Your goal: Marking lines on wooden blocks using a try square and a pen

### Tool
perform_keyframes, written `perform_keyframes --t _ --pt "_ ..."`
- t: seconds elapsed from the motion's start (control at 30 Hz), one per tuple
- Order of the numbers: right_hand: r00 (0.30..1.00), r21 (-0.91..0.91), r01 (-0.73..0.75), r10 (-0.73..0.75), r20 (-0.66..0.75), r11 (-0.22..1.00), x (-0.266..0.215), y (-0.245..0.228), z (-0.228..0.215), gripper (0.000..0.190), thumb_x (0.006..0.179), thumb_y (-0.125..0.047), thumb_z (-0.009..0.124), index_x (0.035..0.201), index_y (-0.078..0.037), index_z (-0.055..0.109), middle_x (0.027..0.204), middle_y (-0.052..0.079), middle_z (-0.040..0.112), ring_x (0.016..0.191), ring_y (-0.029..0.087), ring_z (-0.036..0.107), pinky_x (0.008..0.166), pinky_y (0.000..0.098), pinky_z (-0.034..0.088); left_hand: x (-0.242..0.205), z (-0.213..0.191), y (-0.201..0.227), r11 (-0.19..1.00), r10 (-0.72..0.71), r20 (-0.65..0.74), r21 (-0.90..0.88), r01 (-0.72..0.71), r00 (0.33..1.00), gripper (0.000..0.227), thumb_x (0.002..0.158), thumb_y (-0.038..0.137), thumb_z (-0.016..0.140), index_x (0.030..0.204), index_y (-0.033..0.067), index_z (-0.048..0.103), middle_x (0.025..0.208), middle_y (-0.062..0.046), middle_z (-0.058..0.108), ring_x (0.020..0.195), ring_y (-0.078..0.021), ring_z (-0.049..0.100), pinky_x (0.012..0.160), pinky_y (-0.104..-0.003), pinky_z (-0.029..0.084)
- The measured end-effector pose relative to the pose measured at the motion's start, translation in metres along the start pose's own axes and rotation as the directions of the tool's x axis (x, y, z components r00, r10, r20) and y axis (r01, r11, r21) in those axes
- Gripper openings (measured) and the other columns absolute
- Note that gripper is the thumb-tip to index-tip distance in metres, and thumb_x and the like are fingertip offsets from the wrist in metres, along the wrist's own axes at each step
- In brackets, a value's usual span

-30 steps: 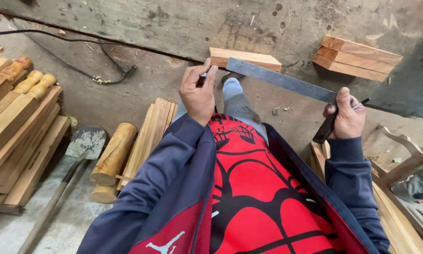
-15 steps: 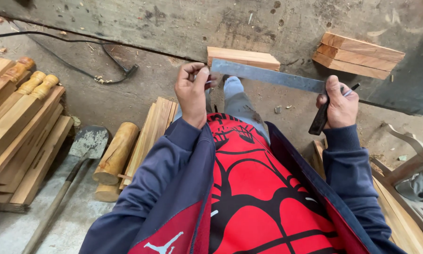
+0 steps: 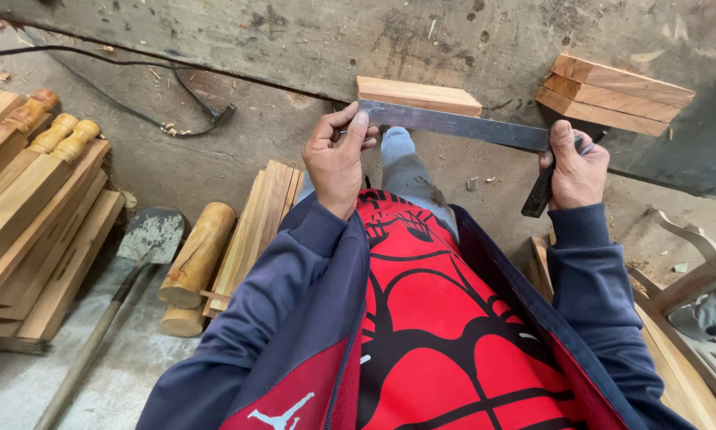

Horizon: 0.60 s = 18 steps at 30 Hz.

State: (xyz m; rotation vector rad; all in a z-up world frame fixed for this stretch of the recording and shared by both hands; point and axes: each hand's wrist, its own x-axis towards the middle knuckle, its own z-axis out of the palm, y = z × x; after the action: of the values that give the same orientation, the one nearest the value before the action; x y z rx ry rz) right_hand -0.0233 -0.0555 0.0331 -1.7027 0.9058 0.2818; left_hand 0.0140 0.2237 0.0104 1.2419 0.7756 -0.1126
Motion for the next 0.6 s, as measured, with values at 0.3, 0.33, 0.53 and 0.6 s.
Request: perform_keyframes --t 0.3,0.33,0.53,0.6 --pt "0.999 -0.255 0.036 -0.044 -0.023 0.966 0.013 0.016 -0.004 0.047 0.096 -0.052 0.051 0.066 -0.016 0.051 0.060 -0.002 0.054 0.052 0.001 0.040 0.051 0.0178 0.032 0.005 0.003 0.001 0.999 -0.035 0.011 -0.009 0.035 0.999 0.009 0.078 0.010 0.063 0.083 0.0030 0.060 0.064 -0.010 0.060 0.055 -0.0148 0.064 0.050 -0.026 0.058" --pt "0.999 -0.255 0.036 -0.043 -0.021 0.966 0.013 0.017 -0.003 0.047 0.096 -0.052 0.051 0.066 -0.016 0.051 0.060 -0.002 0.054 0.052 0.001 0.040 0.051 0.0178 0.032 0.005 0.004 0.003 0.999 -0.035 0.010 -0.008 0.035 0.999 0.009 0.078 0.010 0.063 0.083 0.0030 0.060 0.064 -0.010 0.060 0.055 -0.0148 0.064 0.050 -0.026 0.058" --pt "0.994 -0.349 -0.037 -0.002 -0.113 0.936 0.014 0.018 -0.001 0.061 0.091 -0.064 0.036 0.067 -0.013 0.059 0.062 0.001 0.059 0.053 0.004 0.048 0.049 0.0198 0.036 0.003 0.007 0.004 0.999 -0.043 -0.011 -0.014 0.043 0.999 0.007 0.078 0.009 0.062 0.081 0.0037 0.058 0.060 -0.009 0.058 0.052 -0.0142 0.063 0.049 -0.026 0.058" --pt "0.992 -0.229 -0.013 -0.015 -0.121 0.973 0.014 0.019 -0.001 0.056 0.092 -0.059 0.039 0.068 -0.013 0.058 0.064 0.004 0.060 0.055 0.006 0.054 0.049 0.0188 0.040 0.003 0.008 0.004 0.998 -0.059 -0.031 -0.034 0.058 0.998 0.007 0.077 0.008 0.062 0.080 0.0037 0.058 0.059 -0.009 0.057 0.050 -0.0142 0.062 0.048 -0.026 0.057"
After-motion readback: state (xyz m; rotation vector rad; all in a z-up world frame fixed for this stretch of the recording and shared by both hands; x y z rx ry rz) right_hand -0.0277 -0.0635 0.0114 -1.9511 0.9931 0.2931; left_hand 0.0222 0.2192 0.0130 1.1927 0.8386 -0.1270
